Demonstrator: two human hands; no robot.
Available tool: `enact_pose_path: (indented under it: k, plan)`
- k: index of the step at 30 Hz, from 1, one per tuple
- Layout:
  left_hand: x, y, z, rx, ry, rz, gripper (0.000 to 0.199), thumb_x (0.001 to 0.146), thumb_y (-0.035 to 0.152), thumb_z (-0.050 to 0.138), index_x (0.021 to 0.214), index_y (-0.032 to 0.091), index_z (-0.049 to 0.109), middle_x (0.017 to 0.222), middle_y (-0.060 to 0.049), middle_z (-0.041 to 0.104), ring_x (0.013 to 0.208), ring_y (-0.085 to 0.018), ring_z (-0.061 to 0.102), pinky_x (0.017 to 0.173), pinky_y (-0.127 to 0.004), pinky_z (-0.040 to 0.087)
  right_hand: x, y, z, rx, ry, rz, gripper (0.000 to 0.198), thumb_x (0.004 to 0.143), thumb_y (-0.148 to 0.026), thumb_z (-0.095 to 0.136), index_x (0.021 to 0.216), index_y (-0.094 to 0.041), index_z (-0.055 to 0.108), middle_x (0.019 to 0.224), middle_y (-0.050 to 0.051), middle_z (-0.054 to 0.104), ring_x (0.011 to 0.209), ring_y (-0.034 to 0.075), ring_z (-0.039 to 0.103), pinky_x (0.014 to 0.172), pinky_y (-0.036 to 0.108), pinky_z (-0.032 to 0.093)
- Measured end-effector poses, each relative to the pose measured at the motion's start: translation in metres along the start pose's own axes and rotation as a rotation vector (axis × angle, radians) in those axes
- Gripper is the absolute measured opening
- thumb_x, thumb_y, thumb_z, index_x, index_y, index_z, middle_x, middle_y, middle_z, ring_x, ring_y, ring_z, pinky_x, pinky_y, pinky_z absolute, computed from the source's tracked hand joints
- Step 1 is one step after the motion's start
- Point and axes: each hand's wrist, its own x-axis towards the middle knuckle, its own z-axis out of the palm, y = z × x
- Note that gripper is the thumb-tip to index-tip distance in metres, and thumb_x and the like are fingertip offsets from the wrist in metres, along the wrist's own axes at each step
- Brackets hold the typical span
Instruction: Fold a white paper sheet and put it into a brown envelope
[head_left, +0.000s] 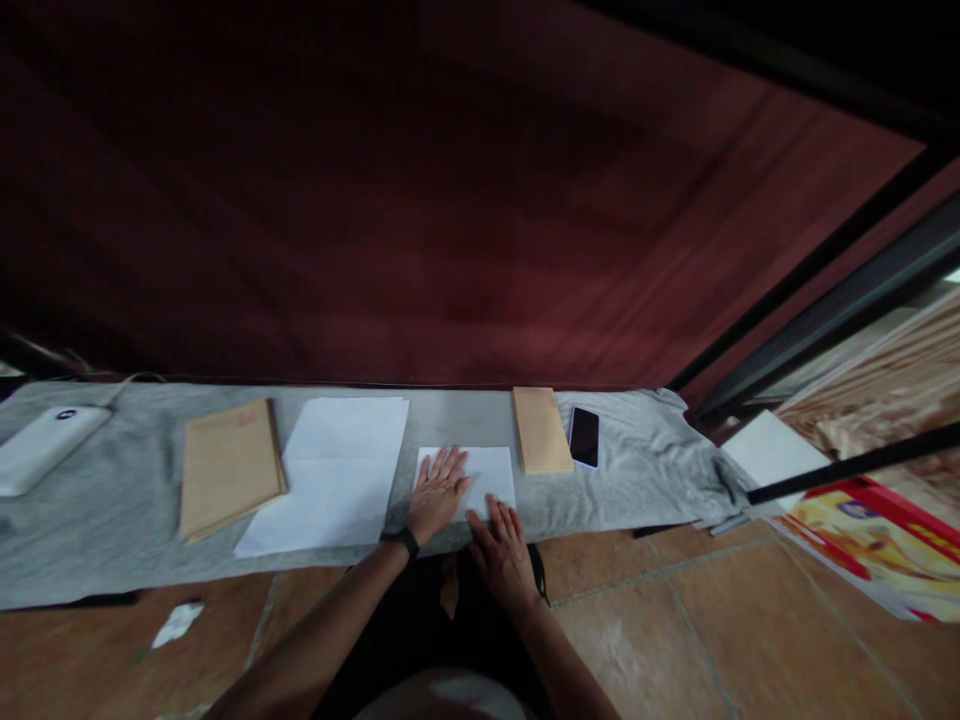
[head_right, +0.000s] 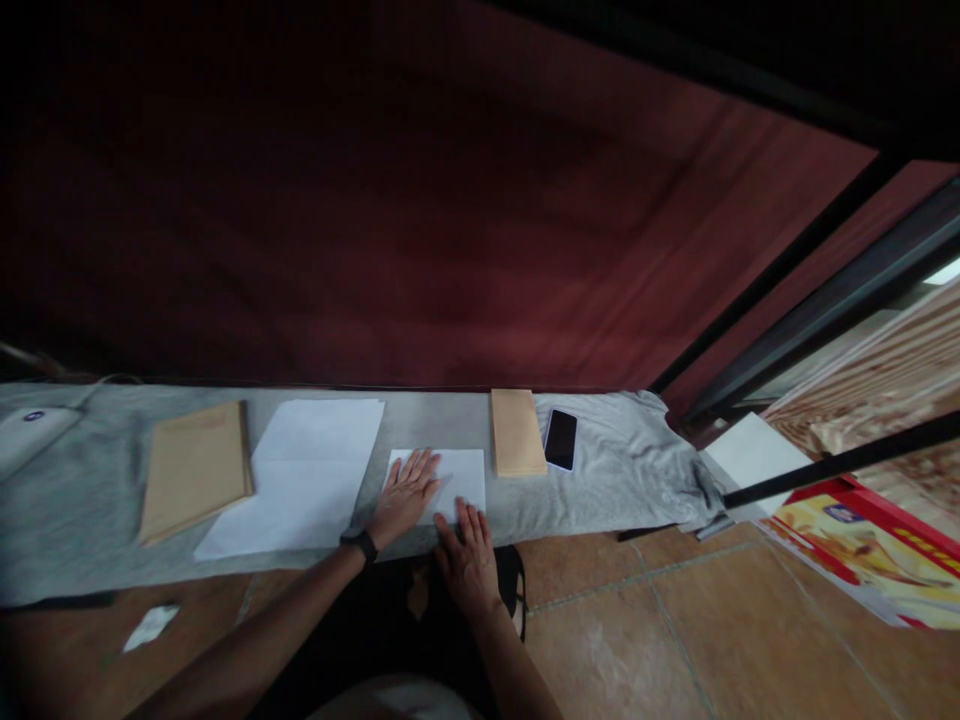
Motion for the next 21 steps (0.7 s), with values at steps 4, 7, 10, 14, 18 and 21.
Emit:
enact_pose_path:
  k: [4, 7, 10, 14, 18, 21]
  plan:
    - [0.007, -0.008, 0.001, 0.01, 0.02, -0.042, 0.055, 0.101, 0.045, 0.027, 0.15, 0.024, 0.041, 0.156, -0.008, 0.043, 0.15, -0.026, 0.028, 0.121, -0.055, 0.018, -0.001, 0.0, 0.001, -0.006, -0.002, 0.006, 0.052, 0.098, -0.033, 0.055, 0.149, -0.034, 0.045, 0.162, 0.007, 0.03, 0.143, 0.03, 0.037, 0.113, 0.049, 0.038]
    - [0.009, -0.013, 0.001, 0.016, 0.022, -0.066, 0.057, 0.101, 0.045, 0.026, 0.15, 0.021, 0.042, 0.156, -0.009, 0.043, 0.149, -0.026, 0.03, 0.121, -0.054, 0.02, -0.001, 0.0, 0.002, -0.011, -0.007, 0.008, 0.051, 0.098, -0.033, 0.055, 0.149, -0.034, 0.045, 0.163, 0.007, 0.029, 0.144, 0.03, 0.037, 0.113, 0.049, 0.038]
    - [0.009, -0.015, -0.001, 0.015, 0.022, -0.073, 0.058, 0.101, 0.044, 0.026, 0.15, 0.015, 0.041, 0.157, -0.011, 0.041, 0.149, -0.027, 0.03, 0.121, -0.052, 0.022, -0.001, 0.0, 0.001, -0.008, -0.007, 0.002, 0.051, 0.099, -0.033, 0.054, 0.149, -0.033, 0.045, 0.163, 0.008, 0.028, 0.145, 0.03, 0.035, 0.113, 0.049, 0.037]
    - [0.002, -0.013, -0.006, 0.026, 0.038, -0.079, 0.059, 0.101, 0.042, 0.029, 0.15, 0.012, 0.04, 0.157, -0.015, 0.04, 0.149, -0.029, 0.03, 0.121, -0.052, 0.022, 0.0, 0.0, -0.001, -0.01, -0.013, 0.007, 0.05, 0.099, -0.032, 0.054, 0.149, -0.033, 0.045, 0.163, 0.007, 0.029, 0.145, 0.029, 0.035, 0.115, 0.049, 0.036]
    - [-0.018, 0.0, -0.01, 0.008, 0.031, 0.066, 0.055, 0.1, 0.038, 0.034, 0.15, 0.015, 0.04, 0.158, -0.013, 0.039, 0.15, -0.027, 0.029, 0.122, -0.05, 0.021, 0.001, -0.001, -0.002, -0.003, -0.026, 0.011, 0.049, 0.1, -0.032, 0.052, 0.148, -0.032, 0.046, 0.163, 0.007, 0.028, 0.146, 0.029, 0.035, 0.115, 0.049, 0.035]
    - [-0.04, 0.01, -0.012, -0.042, 0.008, 0.199, 0.055, 0.102, 0.04, 0.034, 0.152, 0.018, 0.038, 0.159, -0.01, 0.039, 0.149, -0.022, 0.03, 0.123, -0.045, 0.021, 0.0, 0.0, -0.001, 0.013, -0.038, 0.026, 0.046, 0.101, -0.031, 0.048, 0.147, -0.031, 0.047, 0.162, 0.008, 0.031, 0.146, 0.028, 0.034, 0.116, 0.049, 0.035]
